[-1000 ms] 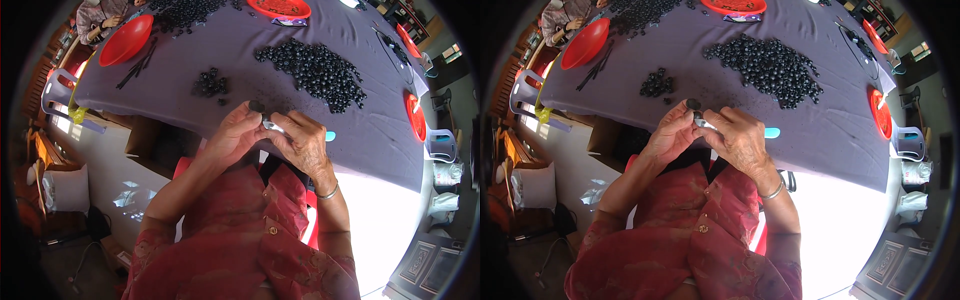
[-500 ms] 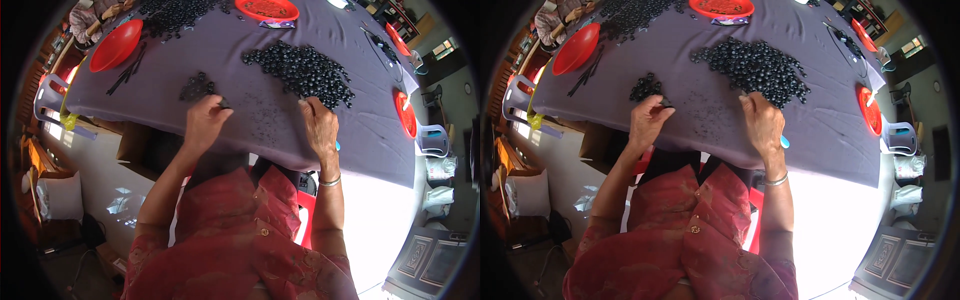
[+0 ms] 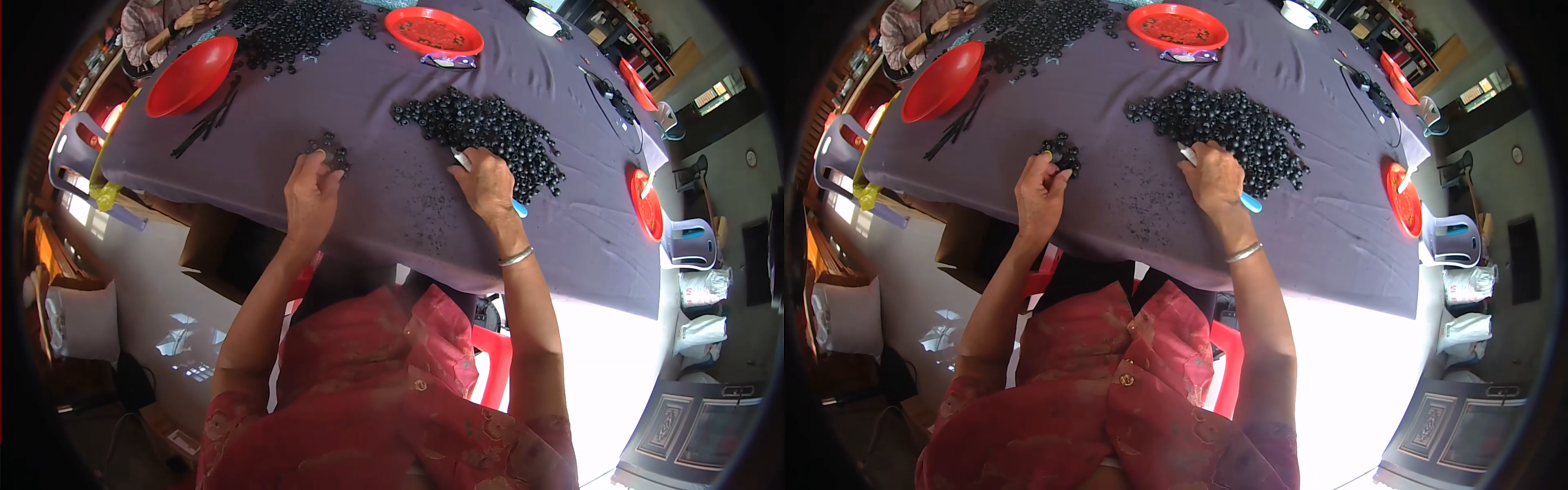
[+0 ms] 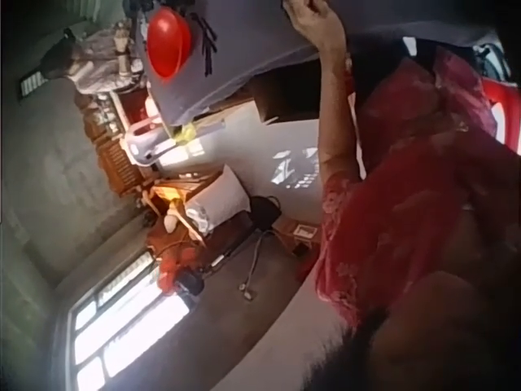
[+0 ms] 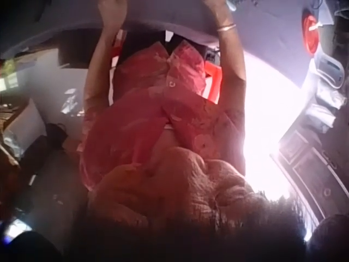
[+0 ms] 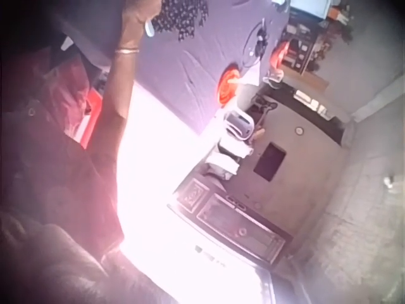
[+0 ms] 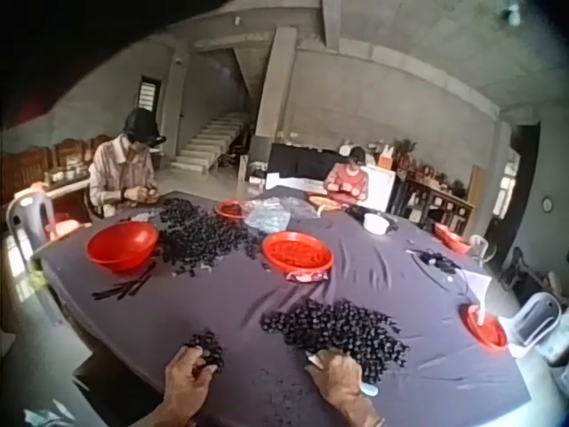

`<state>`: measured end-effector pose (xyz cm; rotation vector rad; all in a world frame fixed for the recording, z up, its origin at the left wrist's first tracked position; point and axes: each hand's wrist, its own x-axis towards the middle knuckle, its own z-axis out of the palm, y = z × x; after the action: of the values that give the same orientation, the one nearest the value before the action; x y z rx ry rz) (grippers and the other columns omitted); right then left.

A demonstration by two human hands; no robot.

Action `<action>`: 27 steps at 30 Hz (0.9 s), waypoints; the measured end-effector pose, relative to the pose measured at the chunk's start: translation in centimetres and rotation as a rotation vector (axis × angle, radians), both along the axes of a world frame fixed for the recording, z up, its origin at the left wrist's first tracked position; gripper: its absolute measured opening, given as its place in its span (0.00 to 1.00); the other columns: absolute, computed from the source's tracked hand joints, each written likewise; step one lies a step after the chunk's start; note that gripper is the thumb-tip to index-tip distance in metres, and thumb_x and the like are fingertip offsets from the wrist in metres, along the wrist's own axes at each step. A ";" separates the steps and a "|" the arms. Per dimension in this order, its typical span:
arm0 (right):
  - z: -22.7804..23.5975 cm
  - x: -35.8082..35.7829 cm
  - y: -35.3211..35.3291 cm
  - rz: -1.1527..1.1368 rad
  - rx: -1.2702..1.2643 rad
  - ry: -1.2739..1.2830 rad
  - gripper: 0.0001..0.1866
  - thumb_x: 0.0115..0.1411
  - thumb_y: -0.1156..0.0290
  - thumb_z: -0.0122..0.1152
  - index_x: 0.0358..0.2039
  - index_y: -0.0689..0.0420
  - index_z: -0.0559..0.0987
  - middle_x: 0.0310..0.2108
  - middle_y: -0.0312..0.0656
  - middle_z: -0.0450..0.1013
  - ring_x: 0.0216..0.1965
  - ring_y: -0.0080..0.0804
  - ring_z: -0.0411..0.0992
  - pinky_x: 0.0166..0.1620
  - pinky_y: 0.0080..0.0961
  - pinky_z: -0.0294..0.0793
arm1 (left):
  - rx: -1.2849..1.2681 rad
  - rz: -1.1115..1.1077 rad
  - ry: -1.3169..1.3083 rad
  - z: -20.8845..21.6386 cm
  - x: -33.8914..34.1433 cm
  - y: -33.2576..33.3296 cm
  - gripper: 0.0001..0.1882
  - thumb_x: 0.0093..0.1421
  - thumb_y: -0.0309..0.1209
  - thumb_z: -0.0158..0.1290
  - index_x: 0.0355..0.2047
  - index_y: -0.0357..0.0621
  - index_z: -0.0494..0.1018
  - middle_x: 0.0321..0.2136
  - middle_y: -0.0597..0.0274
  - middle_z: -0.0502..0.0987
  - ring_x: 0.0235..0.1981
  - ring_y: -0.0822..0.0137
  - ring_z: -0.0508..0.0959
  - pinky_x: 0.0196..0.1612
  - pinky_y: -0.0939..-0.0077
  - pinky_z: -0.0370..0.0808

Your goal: Manually inspecting and sorting small black plastic beads on a table.

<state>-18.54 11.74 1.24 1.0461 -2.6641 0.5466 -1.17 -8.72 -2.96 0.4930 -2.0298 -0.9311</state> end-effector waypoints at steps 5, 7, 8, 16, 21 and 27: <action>0.8 1.0 -0.5 0.088 -0.100 -0.040 0.09 0.47 0.69 0.67 0.27 0.59 0.78 0.27 0.45 0.74 0.30 0.45 0.74 0.34 0.36 0.73 | 0.085 -0.178 0.049 0.2 0.2 3.2 0.09 0.55 0.21 0.56 0.37 0.36 0.71 0.26 0.67 0.71 0.25 0.75 0.72 0.28 0.81 0.69; 2.7 3.0 -0.1 0.193 -0.213 -0.071 0.08 0.46 0.71 0.67 0.27 0.59 0.78 0.26 0.43 0.74 0.28 0.40 0.75 0.32 0.32 0.73 | 0.658 -0.531 -0.016 1.0 0.5 4.7 0.06 0.59 0.25 0.54 0.37 0.40 0.72 0.28 0.69 0.73 0.26 0.77 0.72 0.29 0.83 0.69; 3.7 4.3 0.0 0.252 -0.284 -0.262 0.08 0.45 0.75 0.67 0.27 0.60 0.78 0.25 0.40 0.73 0.27 0.33 0.74 0.31 0.27 0.72 | 0.665 -0.522 -0.026 2.1 0.6 5.2 0.06 0.59 0.25 0.54 0.37 0.40 0.72 0.28 0.69 0.73 0.26 0.77 0.72 0.29 0.83 0.69; 3.3 8.8 1.1 0.533 -0.563 -0.494 0.14 0.42 0.86 0.68 0.31 0.61 0.78 0.30 0.36 0.72 0.30 0.23 0.71 0.36 0.17 0.72 | 1.220 -0.890 -0.075 3.3 1.0 6.5 0.07 0.59 0.32 0.55 0.36 0.45 0.70 0.33 0.67 0.76 0.31 0.78 0.74 0.32 0.83 0.70; 3.0 9.3 1.2 0.535 -0.689 -0.620 0.14 0.42 0.83 0.70 0.32 0.60 0.79 0.32 0.36 0.72 0.33 0.24 0.71 0.37 0.19 0.72 | 1.307 -0.953 -0.004 3.7 1.1 6.6 0.06 0.61 0.29 0.53 0.38 0.46 0.70 0.34 0.69 0.75 0.31 0.78 0.72 0.36 0.82 0.70; 2.1 9.5 1.7 0.585 -0.706 -0.602 0.14 0.43 0.83 0.70 0.33 0.59 0.80 0.31 0.36 0.71 0.33 0.25 0.71 0.37 0.20 0.72 | 1.363 -1.007 -0.040 3.9 1.4 6.5 0.10 0.59 0.26 0.54 0.41 0.46 0.68 0.34 0.69 0.75 0.32 0.77 0.73 0.37 0.80 0.71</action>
<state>-9.03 13.46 3.36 1.5588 -2.1623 2.0003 0.27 -2.21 0.91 0.0843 -1.2942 -2.9128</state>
